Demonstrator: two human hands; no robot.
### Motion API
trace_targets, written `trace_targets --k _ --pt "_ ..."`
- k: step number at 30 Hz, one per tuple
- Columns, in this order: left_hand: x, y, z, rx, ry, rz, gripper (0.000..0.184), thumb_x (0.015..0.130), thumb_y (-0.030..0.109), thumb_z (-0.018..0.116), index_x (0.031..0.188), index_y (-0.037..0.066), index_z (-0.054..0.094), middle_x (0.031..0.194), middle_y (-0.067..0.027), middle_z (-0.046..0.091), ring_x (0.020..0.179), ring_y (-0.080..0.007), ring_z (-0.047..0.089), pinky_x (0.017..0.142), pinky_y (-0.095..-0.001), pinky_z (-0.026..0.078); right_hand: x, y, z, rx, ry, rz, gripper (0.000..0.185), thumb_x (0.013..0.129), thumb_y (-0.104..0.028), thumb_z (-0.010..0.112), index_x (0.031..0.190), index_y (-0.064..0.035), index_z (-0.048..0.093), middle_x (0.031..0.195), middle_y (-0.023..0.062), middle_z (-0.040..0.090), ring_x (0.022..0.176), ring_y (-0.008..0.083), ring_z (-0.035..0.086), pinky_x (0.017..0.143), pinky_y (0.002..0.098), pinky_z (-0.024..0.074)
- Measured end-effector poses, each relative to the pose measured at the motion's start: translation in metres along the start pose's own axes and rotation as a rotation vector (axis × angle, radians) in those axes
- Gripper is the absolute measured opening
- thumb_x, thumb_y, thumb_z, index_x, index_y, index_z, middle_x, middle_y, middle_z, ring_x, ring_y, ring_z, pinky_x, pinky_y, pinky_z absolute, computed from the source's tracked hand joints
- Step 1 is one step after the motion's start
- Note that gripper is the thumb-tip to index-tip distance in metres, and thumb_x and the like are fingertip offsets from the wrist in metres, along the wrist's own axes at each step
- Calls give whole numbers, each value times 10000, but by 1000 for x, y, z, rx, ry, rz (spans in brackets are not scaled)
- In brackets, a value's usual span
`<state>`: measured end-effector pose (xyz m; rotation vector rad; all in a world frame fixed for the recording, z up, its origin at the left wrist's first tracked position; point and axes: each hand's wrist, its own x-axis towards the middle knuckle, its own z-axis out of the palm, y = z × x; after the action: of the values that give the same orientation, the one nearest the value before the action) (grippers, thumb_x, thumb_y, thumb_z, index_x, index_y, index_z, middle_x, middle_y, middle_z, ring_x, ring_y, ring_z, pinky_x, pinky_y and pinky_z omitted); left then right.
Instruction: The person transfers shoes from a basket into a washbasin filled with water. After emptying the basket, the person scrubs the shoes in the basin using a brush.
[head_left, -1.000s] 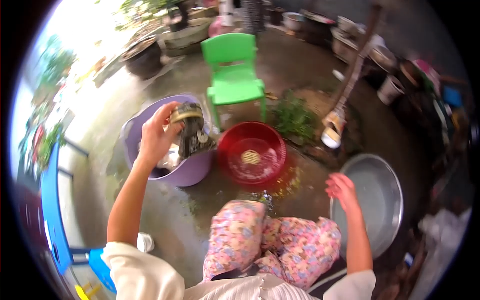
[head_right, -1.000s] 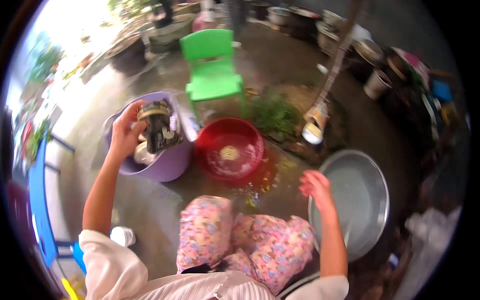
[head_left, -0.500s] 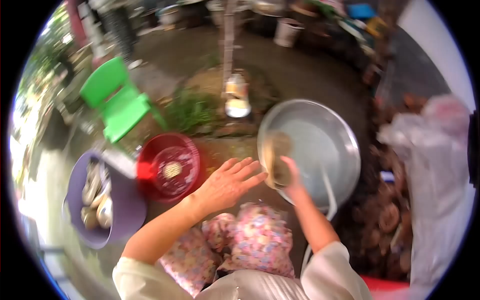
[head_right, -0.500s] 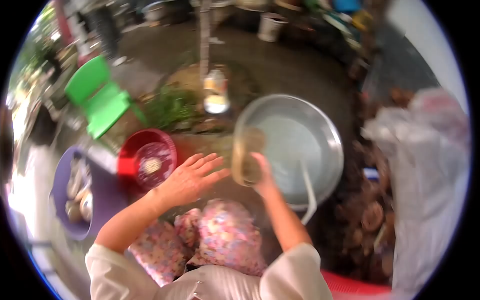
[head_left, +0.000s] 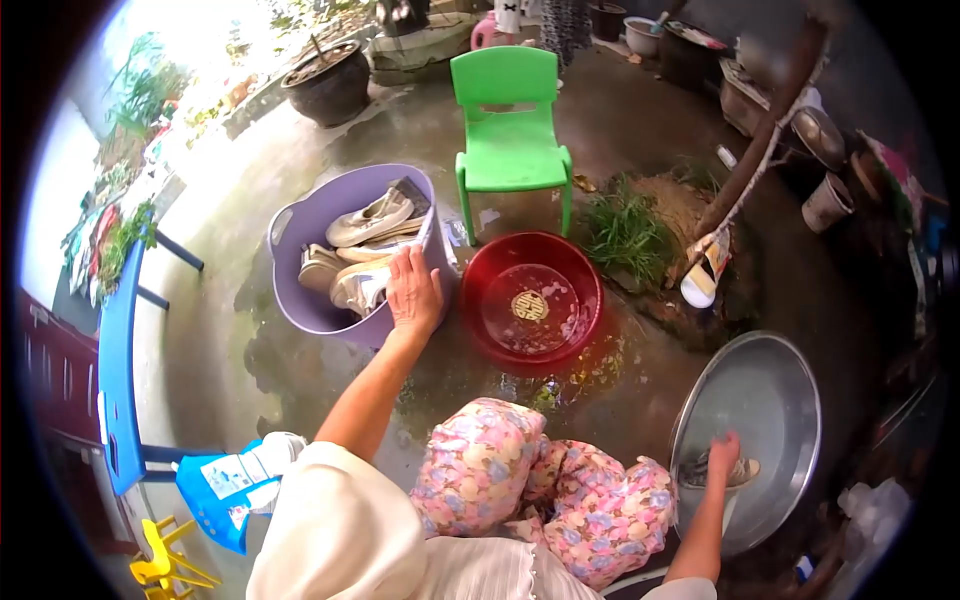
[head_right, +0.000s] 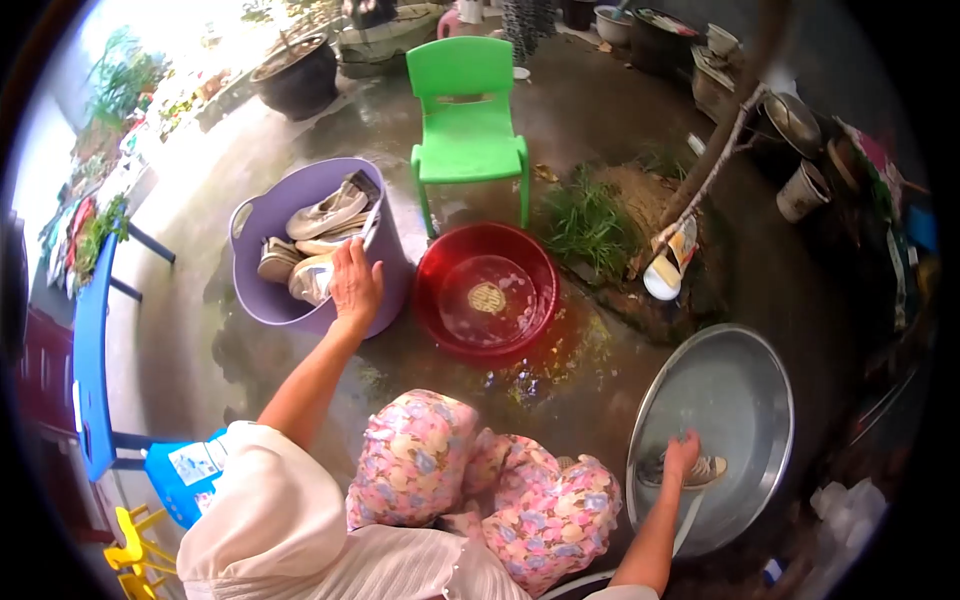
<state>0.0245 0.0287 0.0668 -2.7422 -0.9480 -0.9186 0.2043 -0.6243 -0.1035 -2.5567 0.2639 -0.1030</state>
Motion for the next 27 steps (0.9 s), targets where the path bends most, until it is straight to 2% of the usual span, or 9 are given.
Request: trace_targets --k 2,4,8,12,16,20,21,25,27 --pt "-11 -12 12 -14 -219 -303 321 888 209 607 1131 28 504 992 -185 642 887 -381 658 728 -470 512 15 -77 0 284 -309 -154 348 815 -98 662 1151 -21 617 1023 139 677 951 256 647 857 364 509" --pt "-28 -36 26 -2 -224 -296 171 900 200 591 997 66 549 824 -161 657 754 -381 656 665 -473 508 9 -186 1 364 -491 -316 309 860 -111 639 1156 -26 619 976 116 682 896 168 651 802 299 519" --pt "-49 -39 8 -171 -171 -290 65 901 134 538 923 75 555 843 -160 670 757 -387 654 664 -493 493 -77 -398 -23 220 -691 -891 264 873 -134 593 1115 -39 637 1019 145 682 928 263 672 816 342 521" --pt "-49 -56 -18 -242 -232 -252 113 898 178 560 942 77 581 860 -177 678 808 -392 658 697 -493 501 -165 -499 7 264 -763 -1432 309 861 -116 556 1164 -67 598 1109 154 638 1013 344 621 854 420 516" --pt "-52 -82 -6 -116 -430 -80 180 865 237 596 970 92 614 858 -184 683 842 -381 662 722 -487 509 -237 -536 63 193 -609 -1679 359 788 -63 590 1147 -72 584 1074 127 623 981 312 616 812 437 511" --pt "-74 -67 6 -87 -291 -68 154 800 213 627 868 74 623 743 -134 682 718 -304 682 660 -425 516 -273 -530 86 176 -567 -1703 444 760 -77 624 1199 -81 556 1180 100 576 1126 285 541 914 430 455" --pt "-85 -66 7 -118 -195 -45 85 790 160 623 838 90 617 722 -121 673 702 -299 674 657 -402 509 -276 -530 87 67 -546 -1745 556 713 -58 675 1245 -96 519 1235 122 527 1254 320 460 1037 453 381" --pt "-110 -68 -35 -127 -361 -111 127 865 191 581 809 79 600 733 -123 663 721 -308 660 657 -436 506 -272 -532 79 -236 -440 -1908 559 727 -95 673 1273 -100 550 1347 117 517 1358 320 385 1114 491 279" --pt "-133 -70 -54 -170 -332 -57 131 864 186 588 793 76 592 712 -129 652 703 -312 653 645 -434 501 -270 -530 87 -219 -393 -1949 506 703 -113 689 1197 -92 585 1268 114 563 1333 322 408 1105 484 285"
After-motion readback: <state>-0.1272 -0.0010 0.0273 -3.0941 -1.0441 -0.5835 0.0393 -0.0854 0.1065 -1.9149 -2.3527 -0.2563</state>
